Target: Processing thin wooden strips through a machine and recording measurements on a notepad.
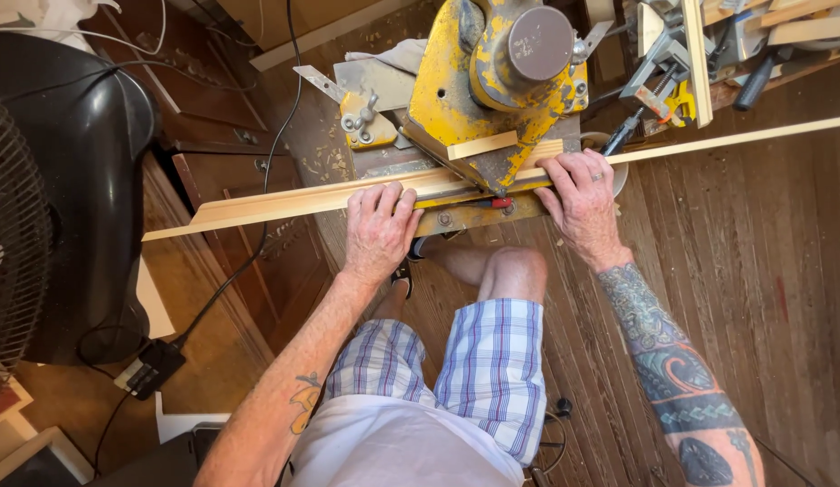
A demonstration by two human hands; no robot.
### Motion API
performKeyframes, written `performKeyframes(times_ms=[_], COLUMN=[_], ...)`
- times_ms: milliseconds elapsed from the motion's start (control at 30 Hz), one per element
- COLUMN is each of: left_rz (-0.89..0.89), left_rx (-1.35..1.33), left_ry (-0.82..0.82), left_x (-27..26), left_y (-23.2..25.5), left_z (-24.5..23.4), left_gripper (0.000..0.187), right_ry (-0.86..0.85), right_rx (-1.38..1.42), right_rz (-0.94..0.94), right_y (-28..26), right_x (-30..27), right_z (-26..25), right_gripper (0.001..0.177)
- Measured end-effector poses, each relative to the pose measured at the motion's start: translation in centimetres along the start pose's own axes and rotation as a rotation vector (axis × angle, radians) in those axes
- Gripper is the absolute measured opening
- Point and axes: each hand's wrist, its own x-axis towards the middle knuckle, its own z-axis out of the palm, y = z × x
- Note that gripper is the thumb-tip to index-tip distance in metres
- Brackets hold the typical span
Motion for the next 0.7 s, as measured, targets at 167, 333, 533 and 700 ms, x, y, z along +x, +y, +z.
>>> performKeyframes(times_ms=[167, 333, 533, 700], left_rz=[-0.006, -0.016, -0.028, -0.017], left_rx=[-0.021, -0.028, -0.055, -0.041], left_ry=[0.024, 0.04, 0.055, 0.06], left_x=[0.1, 0.0, 0.3, 0.2], left_y=[0.1, 0.0, 0.1, 0.1], left_z=[0.1, 0.4, 0.0, 0.0], left_gripper=[0.027, 0.028, 0.029, 0.028], right_ry=[-0.039, -0.063, -0.069, -0.083], right_rx=[-0.036, -0.008, -0.007, -0.024], right_rz=[-0.037, -0.049, -0.067, -0.072], right_y=[0.3, 0.5, 0.4, 0.2], right_x=[0.4, 0.6, 0.7, 0.9], right_z=[-0.8, -0.8, -1.0, -1.5], right_gripper=[0.036, 0.035, 0.033, 0.032])
